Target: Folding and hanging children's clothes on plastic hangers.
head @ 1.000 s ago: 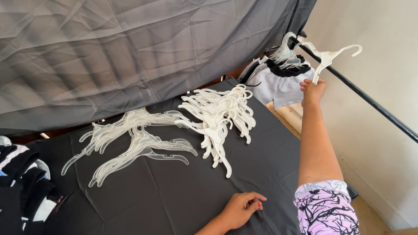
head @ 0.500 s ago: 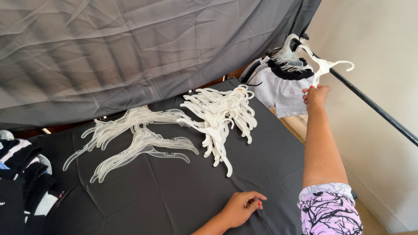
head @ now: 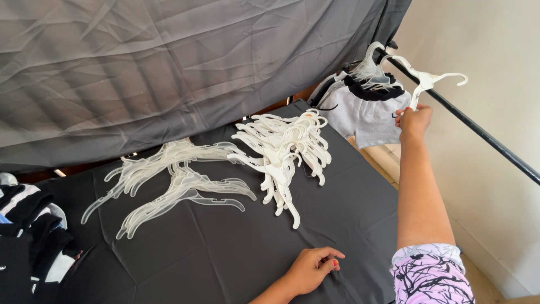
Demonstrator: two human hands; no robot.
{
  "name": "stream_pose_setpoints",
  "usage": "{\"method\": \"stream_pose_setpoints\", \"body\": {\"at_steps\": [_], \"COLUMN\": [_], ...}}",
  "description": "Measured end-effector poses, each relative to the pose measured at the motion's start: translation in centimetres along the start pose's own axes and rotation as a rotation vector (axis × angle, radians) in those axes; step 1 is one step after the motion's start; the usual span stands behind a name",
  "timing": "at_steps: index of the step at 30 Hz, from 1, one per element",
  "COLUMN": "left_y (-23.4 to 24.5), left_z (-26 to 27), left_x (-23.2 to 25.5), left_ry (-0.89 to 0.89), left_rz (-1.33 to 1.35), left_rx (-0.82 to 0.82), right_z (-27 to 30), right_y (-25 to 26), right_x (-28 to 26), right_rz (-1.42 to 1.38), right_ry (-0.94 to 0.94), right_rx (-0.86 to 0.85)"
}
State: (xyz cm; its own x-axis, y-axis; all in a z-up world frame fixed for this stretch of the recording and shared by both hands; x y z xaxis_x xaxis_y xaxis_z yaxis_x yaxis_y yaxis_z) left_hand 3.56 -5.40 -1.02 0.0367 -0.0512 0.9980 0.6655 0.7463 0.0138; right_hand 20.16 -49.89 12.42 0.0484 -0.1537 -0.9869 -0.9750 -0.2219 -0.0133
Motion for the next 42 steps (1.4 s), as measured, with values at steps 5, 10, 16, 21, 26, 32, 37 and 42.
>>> {"method": "stream_pose_setpoints", "body": {"at_steps": [5, 10, 16, 21, 26, 32, 37, 42], "left_y": [0.0, 0.0, -0.1, -0.2, -0.3, -0.1, 0.2, 0.1], "left_z": [0.0, 0.1, -0.1, -0.4, -0.4, -0.3, -0.1, -0.4], "left_x": [0.0, 0.1, -0.2, 0.0, -0.4, -0.4, 0.2, -0.4], "left_ry": [-0.013, -0.015, -0.054, -0.222, -0.199, -0.157, -0.105, -0.108], "left_rz": [-0.004, 0.012, -0.011, -0.047, -0.040, -0.007, -0.049, -0.029], "left_rx": [0.006, 0.002, 0.018, 0.006, 0.004, 0.029, 0.039, 0.054], "right_z": [-0.2, -0.7, -2.5, -3.8, -4.6, -0.3, 4.9, 17.9], "right_y": [-0.7, -2.4, -4.3, -6.1, -8.2, -7.2, -6.5, -6.0], "right_x": [-0.7, -1.2, -1.7, -2.2, -1.0, -1.9, 2.0, 5.4], "right_rz": [-0.009, 0.012, 0.058, 0.100, 0.056, -0.031, -0.263, -0.230], "right_ry": [-0.035, -0.036, 0.004, 0.018, 0.023, 0.077, 0.098, -0.241], "right_rx": [0.002, -0.011, 0.010, 0.028, -0.021, -0.002, -0.066, -0.417]}}
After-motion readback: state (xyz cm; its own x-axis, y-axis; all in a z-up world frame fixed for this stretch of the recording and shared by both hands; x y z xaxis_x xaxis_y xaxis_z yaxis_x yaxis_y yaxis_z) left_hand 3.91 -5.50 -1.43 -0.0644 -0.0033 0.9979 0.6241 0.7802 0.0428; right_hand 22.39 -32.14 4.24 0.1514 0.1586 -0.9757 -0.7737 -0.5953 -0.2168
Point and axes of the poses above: each hand's wrist, its own z-axis away from the middle knuckle, its own y-axis out of the back of the hand, x = y × z, the point moved 6 cm from there along -z, towards the middle knuckle, and after that the axes turned 15 degrees about x, right-handed, at the moved point
